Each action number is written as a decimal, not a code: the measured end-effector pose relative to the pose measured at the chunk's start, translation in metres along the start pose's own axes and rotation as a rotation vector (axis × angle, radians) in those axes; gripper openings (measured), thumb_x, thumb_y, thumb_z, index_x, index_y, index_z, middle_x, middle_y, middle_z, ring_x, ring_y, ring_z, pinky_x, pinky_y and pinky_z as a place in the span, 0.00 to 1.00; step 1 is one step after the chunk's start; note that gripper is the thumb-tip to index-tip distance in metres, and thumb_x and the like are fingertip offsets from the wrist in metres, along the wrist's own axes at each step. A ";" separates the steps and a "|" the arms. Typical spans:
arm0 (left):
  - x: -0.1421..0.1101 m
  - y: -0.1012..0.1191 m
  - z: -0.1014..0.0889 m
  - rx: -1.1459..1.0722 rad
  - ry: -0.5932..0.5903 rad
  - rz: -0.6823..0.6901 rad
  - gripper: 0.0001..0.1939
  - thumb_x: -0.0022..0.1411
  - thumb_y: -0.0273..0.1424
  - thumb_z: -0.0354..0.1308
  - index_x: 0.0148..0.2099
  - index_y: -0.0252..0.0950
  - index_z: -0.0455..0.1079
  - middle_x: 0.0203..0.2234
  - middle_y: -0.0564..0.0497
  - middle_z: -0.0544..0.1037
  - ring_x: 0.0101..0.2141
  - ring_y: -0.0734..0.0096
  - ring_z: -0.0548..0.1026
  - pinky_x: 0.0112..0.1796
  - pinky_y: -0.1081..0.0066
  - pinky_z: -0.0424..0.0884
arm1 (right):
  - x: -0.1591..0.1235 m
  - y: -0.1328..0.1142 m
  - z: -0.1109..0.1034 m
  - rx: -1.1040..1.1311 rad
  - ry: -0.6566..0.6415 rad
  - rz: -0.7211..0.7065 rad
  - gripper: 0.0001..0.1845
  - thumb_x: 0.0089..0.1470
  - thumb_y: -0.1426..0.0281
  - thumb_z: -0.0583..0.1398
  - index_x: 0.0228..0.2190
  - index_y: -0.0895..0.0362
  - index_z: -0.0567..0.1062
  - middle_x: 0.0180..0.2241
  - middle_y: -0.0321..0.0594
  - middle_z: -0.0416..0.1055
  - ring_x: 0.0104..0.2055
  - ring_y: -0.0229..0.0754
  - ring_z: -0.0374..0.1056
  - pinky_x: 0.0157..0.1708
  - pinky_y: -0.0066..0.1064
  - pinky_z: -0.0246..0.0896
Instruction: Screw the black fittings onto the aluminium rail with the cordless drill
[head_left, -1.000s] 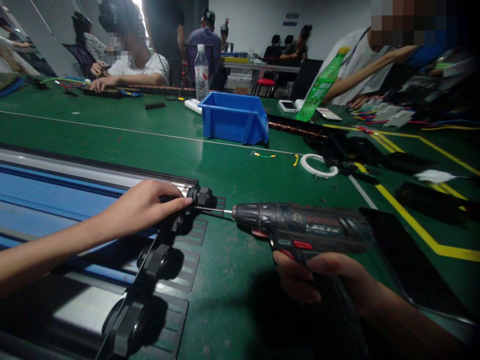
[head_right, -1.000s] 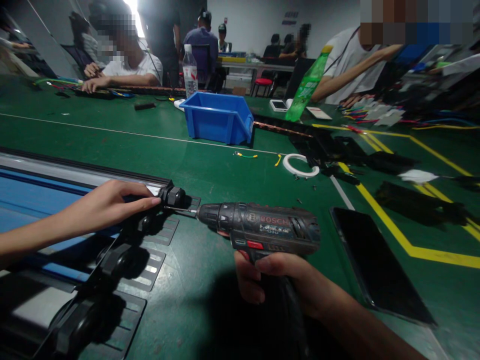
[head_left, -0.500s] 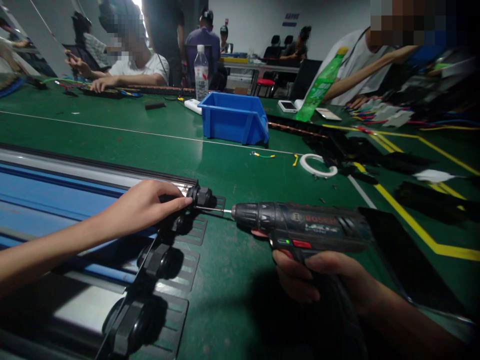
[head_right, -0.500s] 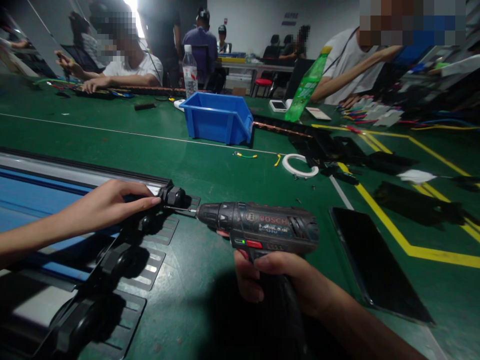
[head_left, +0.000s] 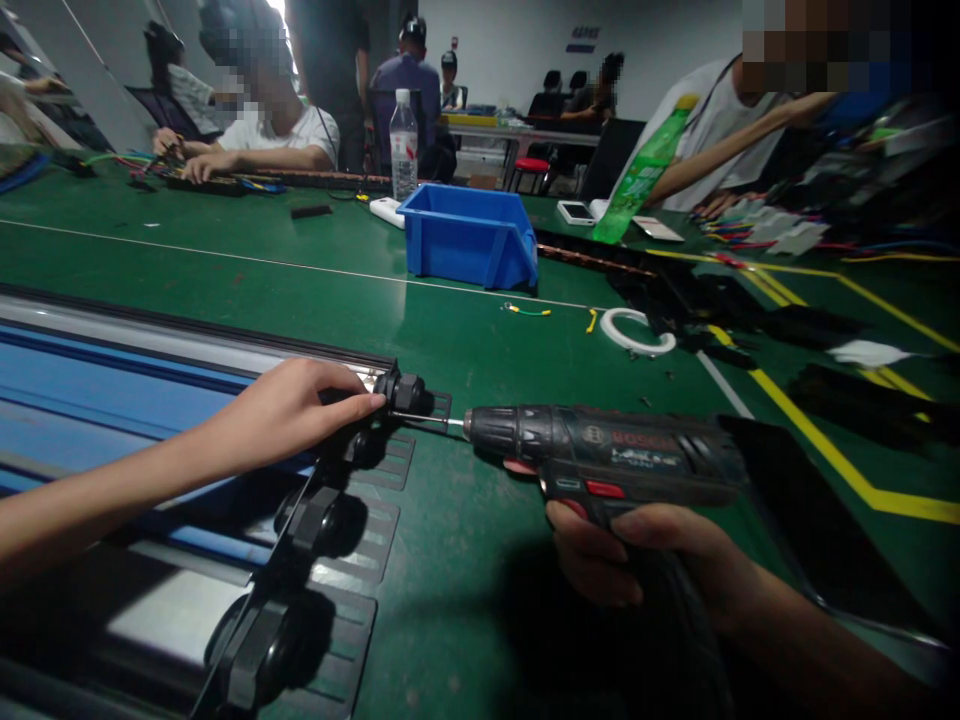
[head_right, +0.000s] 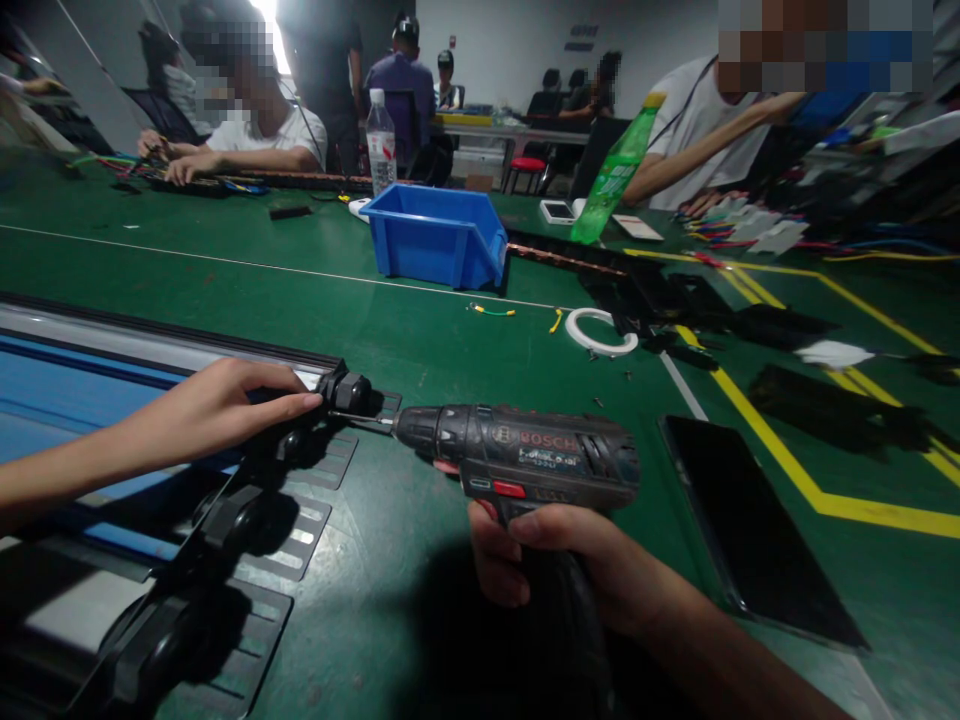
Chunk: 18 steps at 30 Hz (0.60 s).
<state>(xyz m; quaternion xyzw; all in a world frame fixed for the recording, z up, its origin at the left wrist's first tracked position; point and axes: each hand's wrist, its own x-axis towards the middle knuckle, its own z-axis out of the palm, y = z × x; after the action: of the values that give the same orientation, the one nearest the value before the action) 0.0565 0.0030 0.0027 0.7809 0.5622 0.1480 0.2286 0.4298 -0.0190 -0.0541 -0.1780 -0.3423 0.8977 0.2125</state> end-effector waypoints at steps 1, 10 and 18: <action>0.000 0.000 0.000 0.000 0.001 0.001 0.25 0.70 0.51 0.54 0.38 0.37 0.80 0.28 0.54 0.80 0.30 0.70 0.74 0.31 0.70 0.61 | 0.000 0.000 0.000 0.012 0.002 -0.013 0.12 0.56 0.64 0.63 0.40 0.58 0.77 0.28 0.34 0.60 0.24 0.35 0.57 0.27 0.31 0.53; -0.001 0.002 -0.001 0.000 -0.001 -0.007 0.25 0.70 0.52 0.53 0.37 0.37 0.80 0.27 0.54 0.79 0.29 0.70 0.73 0.30 0.70 0.60 | 0.000 -0.004 -0.001 -0.099 -0.012 0.053 0.15 0.55 0.58 0.61 0.32 0.58 0.73 0.25 0.36 0.60 0.25 0.38 0.56 0.29 0.33 0.52; 0.000 0.002 0.000 0.005 -0.002 -0.003 0.25 0.70 0.52 0.53 0.38 0.38 0.80 0.28 0.54 0.79 0.30 0.69 0.74 0.30 0.70 0.61 | 0.000 -0.004 0.001 -0.082 -0.007 0.031 0.15 0.55 0.59 0.61 0.31 0.59 0.73 0.27 0.35 0.58 0.25 0.37 0.56 0.29 0.32 0.52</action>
<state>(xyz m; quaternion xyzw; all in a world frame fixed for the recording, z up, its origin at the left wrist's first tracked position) 0.0578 0.0028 0.0038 0.7808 0.5634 0.1456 0.2275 0.4308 -0.0171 -0.0509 -0.1887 -0.3769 0.8867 0.1900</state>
